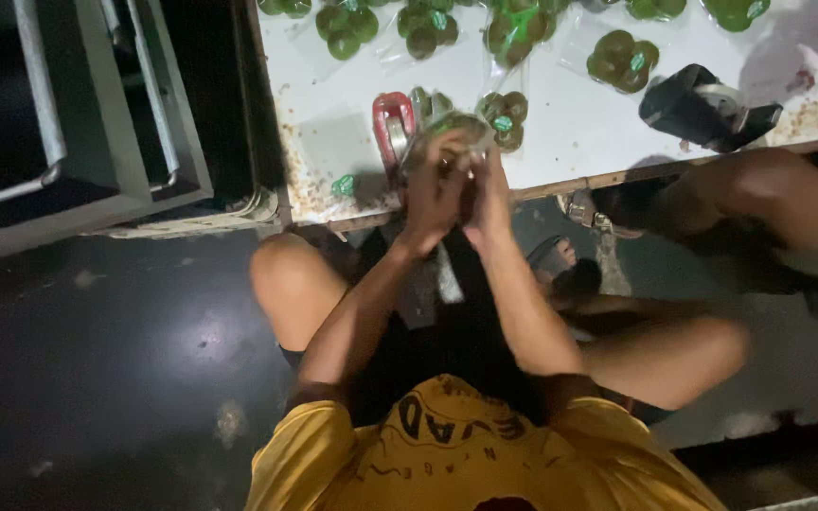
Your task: The person places green, leaf-wrapped food packets into clear plastic bags by hand and places them on a table.
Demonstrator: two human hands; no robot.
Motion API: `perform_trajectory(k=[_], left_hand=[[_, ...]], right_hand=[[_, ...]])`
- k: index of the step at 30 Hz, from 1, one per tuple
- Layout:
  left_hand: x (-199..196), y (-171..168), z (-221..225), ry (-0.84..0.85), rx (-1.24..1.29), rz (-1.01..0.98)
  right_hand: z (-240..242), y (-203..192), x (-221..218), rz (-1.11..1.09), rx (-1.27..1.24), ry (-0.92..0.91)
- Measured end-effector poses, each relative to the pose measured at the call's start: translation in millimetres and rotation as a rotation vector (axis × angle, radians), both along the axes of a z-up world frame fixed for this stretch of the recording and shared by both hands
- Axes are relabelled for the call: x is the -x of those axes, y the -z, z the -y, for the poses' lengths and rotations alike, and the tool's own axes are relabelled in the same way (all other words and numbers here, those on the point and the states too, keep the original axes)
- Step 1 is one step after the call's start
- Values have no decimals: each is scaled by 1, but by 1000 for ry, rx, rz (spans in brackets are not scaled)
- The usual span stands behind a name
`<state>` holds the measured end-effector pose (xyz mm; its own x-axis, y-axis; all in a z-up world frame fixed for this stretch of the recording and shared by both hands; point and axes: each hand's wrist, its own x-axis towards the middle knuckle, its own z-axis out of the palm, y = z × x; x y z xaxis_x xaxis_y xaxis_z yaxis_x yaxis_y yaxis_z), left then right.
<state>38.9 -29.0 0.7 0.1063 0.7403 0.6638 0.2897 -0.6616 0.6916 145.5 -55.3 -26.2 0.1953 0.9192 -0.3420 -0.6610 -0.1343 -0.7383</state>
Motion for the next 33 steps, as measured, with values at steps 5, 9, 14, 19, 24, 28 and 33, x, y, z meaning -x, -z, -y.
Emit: perform_trajectory(k=[5, 9, 14, 19, 24, 28, 33], left_hand=[[25, 18, -24, -93, 188, 36], [46, 5, -15, -82, 553, 395], [41, -8, -23, -133, 261, 174], [38, -3, -25, -124, 224, 203], [38, 10, -29, -78, 372, 97], [29, 16, -29, -158, 218, -47], [31, -22, -19, 357, 1138, 349]], right_hand=[[-90, 51, -38, 971, -234, 275], [-151, 111, -50, 1541, 411, -43], [-172, 157, -65, 1430, 160, -305], [-158, 166, -130, 1686, 622, 170], [-117, 126, -134, 1491, 518, -28], [-73, 60, -124, 1658, 459, 73], [-16, -5, -89, 1018, -16, -107]])
